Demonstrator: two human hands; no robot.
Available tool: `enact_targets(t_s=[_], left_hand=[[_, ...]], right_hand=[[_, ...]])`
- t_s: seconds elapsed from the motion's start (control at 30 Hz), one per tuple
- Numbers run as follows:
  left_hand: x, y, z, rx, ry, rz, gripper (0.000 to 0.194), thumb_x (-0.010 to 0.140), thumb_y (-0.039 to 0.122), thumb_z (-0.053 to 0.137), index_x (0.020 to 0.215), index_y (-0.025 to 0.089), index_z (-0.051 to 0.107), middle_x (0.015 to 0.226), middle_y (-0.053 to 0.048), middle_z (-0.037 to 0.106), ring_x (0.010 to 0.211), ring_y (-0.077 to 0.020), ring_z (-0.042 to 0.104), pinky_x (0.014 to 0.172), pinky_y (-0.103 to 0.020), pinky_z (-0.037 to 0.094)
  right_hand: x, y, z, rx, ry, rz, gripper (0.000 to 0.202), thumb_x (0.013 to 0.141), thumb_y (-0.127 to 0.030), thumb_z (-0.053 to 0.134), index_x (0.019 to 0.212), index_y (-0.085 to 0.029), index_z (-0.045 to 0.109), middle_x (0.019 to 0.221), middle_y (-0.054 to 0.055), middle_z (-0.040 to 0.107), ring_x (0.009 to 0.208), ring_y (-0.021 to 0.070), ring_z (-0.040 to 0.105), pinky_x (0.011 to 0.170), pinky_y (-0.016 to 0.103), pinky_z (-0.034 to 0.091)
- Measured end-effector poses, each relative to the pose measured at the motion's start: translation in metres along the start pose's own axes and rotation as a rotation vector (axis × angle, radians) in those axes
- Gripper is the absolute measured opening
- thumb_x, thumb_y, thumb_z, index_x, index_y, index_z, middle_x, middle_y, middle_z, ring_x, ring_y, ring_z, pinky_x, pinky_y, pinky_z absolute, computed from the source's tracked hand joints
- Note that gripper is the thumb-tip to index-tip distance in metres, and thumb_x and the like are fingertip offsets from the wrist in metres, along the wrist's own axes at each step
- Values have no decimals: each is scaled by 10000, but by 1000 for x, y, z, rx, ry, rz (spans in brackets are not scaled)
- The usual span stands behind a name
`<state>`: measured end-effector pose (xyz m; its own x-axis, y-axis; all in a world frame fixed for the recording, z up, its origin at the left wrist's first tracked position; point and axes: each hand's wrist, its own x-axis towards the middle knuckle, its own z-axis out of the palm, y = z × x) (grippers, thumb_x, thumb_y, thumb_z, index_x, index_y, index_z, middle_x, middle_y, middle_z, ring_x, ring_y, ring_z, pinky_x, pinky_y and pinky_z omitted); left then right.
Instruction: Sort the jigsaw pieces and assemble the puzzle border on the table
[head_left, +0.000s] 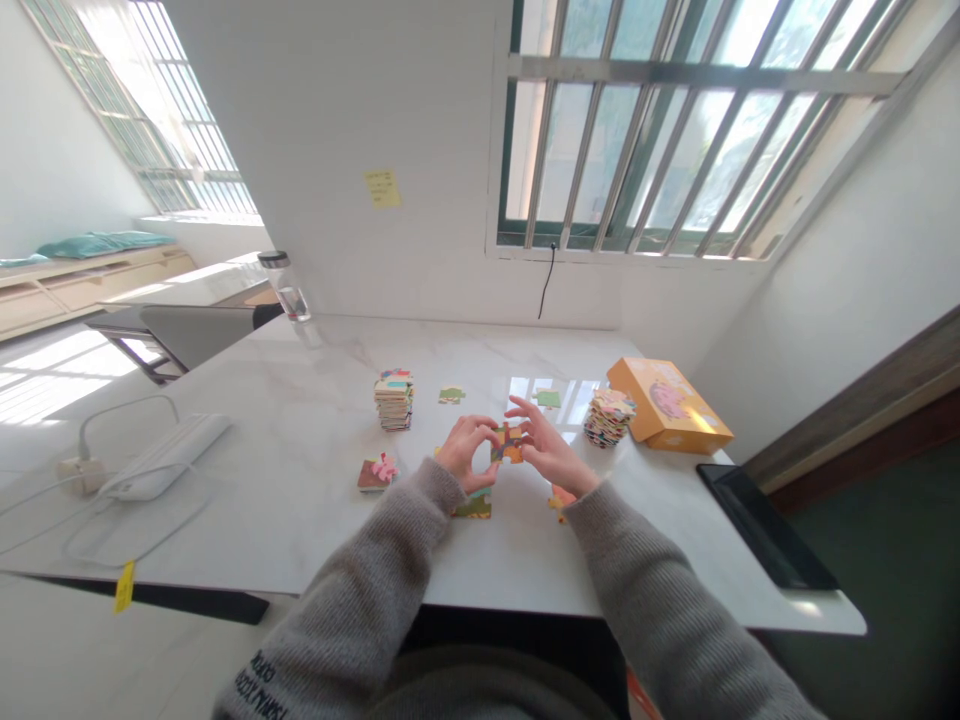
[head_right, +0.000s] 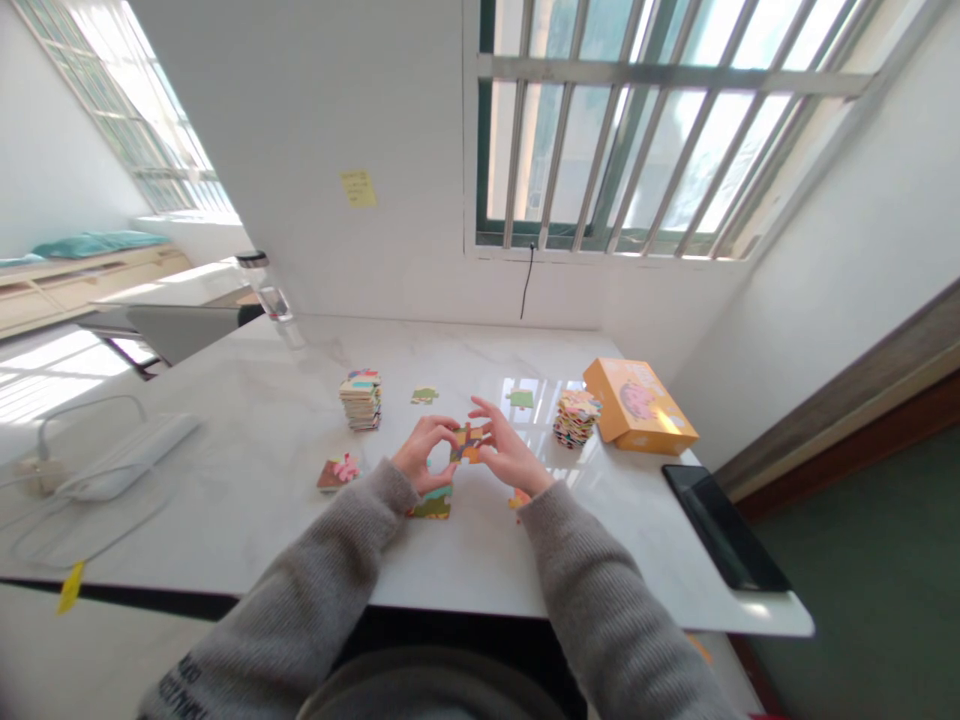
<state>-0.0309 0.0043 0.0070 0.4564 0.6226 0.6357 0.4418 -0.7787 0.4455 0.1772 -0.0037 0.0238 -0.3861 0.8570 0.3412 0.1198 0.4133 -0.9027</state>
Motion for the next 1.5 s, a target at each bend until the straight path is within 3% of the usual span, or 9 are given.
enact_targets(t_s=[0.07,0.13,0.5,0.67,0.83,0.97,1.07,1.27,1.5], left_hand=[[1,-2,-3,21,90,-27,301,639,126,658,901,220,543,1123,-86,594,1075,-267,548,992,-460,468],[2,-4,-6,32,135,-39,334,614,110,654,897,220,514,1092,-83,587,1062,-270,540,983,-464,466],[3,-6,-16,-29,102,30,323,620,115,634,895,208,493,1056,-83,571,1029,-264,541,954,-447,474],[1,-4,-25,-4,114,9,356,690,140,567,1043,190,556,1203,-118,558,1173,-290,511,1046,-492,429],[-3,-8,-39,22,267,-52,367,753,136,483,1097,177,603,1196,-106,583,1165,-270,538,1062,-483,426],[-17,-5,-48,-33,337,-104,374,773,86,435,1089,167,619,1125,-95,600,1001,-214,602,930,-389,522],[-35,3,-53,-13,267,-176,371,794,62,399,1066,168,628,1102,-88,606,897,-181,619,871,-353,536],[-67,11,-51,477,-115,-235,339,843,125,487,1130,202,650,1136,-94,687,1070,-260,618,1004,-466,413],[-73,6,-44,641,-256,-223,253,857,176,553,1076,253,654,1246,-62,679,1156,-241,595,1120,-512,229]], right_hand=[[0,-5,0,-100,-15,-81,708,762,-90,549,1423,-316,437,1356,87,461,1078,202,569,895,396,549],[-1,-9,0,-196,-35,-145,644,772,-108,599,1378,-301,499,1369,92,464,1110,218,558,933,421,538],[0,-4,-3,-279,-45,-204,478,851,-254,688,1312,-293,567,1313,85,541,1092,204,591,893,390,562],[1,2,-2,-389,-7,-227,472,867,-246,685,1319,-296,556,1270,82,584,1096,219,592,943,423,536],[3,11,-1,-509,3,-226,444,878,-238,679,1305,-278,563,1270,94,587,1201,254,545,1045,469,468],[3,12,1,-538,-11,-218,420,891,-232,663,1296,-274,564,1294,93,581,1223,255,533,1065,466,452],[2,11,4,-534,-10,-223,390,904,-246,646,1286,-280,574,1301,92,580,1247,255,528,1080,464,440],[3,12,13,-506,-34,-192,363,903,-252,644,1260,-289,593,1290,90,584,1221,245,552,1030,444,485],[10,17,23,-447,-45,-168,346,885,-208,651,1220,-290,619,1259,70,599,1069,196,614,873,349,545]])
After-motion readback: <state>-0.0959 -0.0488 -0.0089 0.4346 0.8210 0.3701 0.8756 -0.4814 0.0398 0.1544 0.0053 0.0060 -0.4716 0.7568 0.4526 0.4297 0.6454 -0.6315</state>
